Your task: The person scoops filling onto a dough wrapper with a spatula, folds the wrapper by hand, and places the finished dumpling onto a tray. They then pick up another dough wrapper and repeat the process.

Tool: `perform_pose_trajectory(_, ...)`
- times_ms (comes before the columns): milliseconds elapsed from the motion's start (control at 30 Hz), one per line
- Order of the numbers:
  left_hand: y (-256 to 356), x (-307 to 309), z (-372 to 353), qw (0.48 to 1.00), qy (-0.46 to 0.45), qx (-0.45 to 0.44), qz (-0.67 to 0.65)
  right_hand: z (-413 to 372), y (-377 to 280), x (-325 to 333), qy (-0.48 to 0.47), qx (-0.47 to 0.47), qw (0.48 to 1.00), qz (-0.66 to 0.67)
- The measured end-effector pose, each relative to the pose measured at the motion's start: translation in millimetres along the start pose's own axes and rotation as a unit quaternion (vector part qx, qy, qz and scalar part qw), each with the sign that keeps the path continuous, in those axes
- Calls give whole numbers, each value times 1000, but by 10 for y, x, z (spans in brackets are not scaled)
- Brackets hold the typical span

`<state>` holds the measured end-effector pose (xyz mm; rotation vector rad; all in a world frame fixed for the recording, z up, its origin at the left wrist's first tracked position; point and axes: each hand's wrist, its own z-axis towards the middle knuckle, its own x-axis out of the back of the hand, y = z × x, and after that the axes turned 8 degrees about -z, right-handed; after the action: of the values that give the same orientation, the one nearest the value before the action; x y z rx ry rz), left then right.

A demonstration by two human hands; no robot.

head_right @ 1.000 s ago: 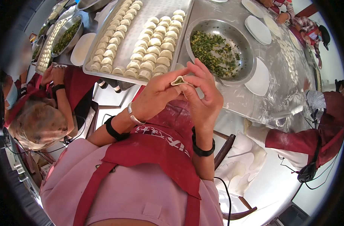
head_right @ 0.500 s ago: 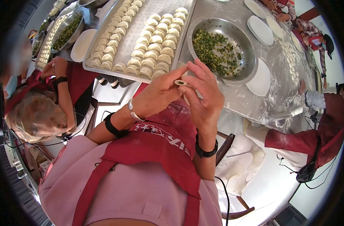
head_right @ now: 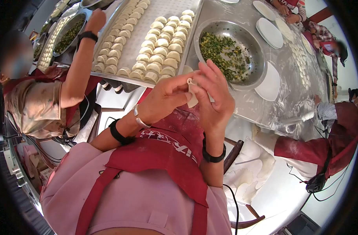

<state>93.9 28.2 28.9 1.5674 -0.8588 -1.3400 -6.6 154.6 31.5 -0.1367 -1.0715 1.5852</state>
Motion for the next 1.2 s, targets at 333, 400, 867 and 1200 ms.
perform_pose_trajectory(333, 229, -54, -97, 1000, -16, 17, 15, 8, -49, -2, -54, -46, 980, 188)
perform_pose_trajectory(400, 208, -97, -110, 999, 0, -1, -39, -13, -45, -56, -21, -27, 981, 191)
perform_pose_trajectory(867, 57, -72, -113, 999, 33, -34, 10, -86, 75, -102, -23, 34, 989, 139)
perform_pose_trajectory(1200, 47, -145, -97, 995, 65, -59, -37, -113, -32, -148, 1, -41, 993, 113)
